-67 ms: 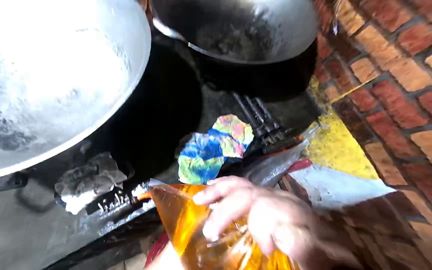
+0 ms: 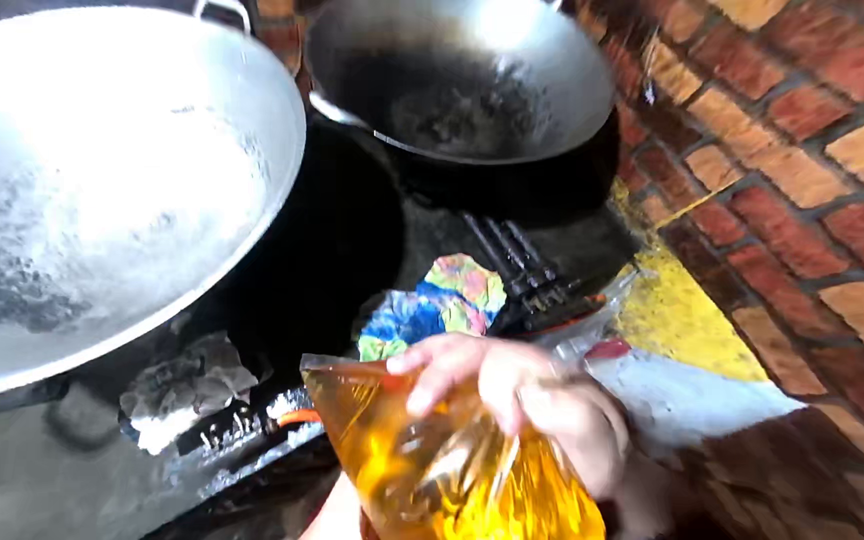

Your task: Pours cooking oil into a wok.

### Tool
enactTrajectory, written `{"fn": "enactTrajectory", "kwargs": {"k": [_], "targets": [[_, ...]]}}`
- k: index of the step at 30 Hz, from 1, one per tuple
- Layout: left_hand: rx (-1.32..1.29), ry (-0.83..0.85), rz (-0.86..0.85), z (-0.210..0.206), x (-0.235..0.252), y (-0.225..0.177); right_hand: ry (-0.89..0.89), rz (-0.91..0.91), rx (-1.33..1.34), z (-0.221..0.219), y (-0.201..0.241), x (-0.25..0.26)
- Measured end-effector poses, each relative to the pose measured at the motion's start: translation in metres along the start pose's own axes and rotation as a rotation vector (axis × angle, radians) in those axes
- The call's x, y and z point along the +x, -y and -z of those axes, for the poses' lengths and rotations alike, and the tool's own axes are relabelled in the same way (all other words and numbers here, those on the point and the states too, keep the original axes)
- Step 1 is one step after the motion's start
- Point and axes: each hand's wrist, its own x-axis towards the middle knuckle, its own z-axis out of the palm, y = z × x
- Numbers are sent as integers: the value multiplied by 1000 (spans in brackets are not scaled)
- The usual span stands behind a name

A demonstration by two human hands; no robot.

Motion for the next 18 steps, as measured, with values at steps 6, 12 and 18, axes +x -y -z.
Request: {"fn": "enactTrajectory", "kwargs": {"k": [6,12,18], "targets": [[64,-167,56,-26,87,-73,-265,-151,469,60,-39,23],[68,-177,349,-3,152,-75,-456,-54,161,89,-48,40],[84,-62,337,14,184,-48,-538,-29,-72,127,-55,30]]}}
